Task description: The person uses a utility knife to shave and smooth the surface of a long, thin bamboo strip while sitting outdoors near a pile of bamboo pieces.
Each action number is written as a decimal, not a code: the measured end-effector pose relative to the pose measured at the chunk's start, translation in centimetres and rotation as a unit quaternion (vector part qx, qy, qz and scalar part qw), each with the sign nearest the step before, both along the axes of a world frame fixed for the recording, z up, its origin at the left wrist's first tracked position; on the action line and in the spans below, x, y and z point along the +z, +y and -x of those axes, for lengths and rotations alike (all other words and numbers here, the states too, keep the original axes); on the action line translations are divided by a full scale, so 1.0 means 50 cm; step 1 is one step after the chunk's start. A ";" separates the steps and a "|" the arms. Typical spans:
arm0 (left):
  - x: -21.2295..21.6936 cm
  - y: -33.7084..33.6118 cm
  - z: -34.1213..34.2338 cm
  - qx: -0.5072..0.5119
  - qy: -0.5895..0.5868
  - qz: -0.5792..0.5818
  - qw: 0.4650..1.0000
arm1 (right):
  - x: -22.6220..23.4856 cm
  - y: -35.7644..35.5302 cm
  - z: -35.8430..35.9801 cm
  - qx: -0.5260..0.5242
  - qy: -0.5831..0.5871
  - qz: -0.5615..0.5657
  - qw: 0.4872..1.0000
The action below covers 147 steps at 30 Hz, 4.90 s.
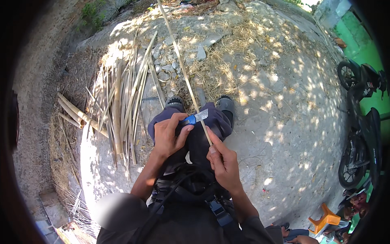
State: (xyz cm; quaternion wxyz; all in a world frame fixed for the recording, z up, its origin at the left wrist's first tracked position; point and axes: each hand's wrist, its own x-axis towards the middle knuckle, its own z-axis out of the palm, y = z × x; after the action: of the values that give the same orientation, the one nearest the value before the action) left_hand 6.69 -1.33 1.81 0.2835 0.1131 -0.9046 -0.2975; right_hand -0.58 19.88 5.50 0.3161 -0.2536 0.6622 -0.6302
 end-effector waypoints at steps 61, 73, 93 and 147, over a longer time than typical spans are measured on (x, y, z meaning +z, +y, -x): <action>0.026 -0.011 0.026 0.074 0.045 -0.125 0.988 | -0.024 0.033 -0.013 -0.079 -0.084 0.025 0.993; 0.028 -0.009 -0.002 -0.075 0.013 -0.055 0.996 | -0.006 -0.015 0.016 -0.030 -0.233 0.133 0.963; 0.023 -0.003 0.005 -0.040 0.005 -0.016 0.999 | -0.019 0.000 -0.008 -0.064 -0.169 0.097 0.979; 0.093 0.026 0.032 0.008 0.028 -0.366 0.930 | 0.012 -0.042 0.029 0.013 -0.209 0.072 0.975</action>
State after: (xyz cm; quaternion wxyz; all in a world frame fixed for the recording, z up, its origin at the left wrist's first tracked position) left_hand 5.07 0.00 6.44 0.2502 0.2078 -0.7237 -0.6086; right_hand -2.01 17.81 6.08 0.4364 -0.1471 0.5311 -0.7113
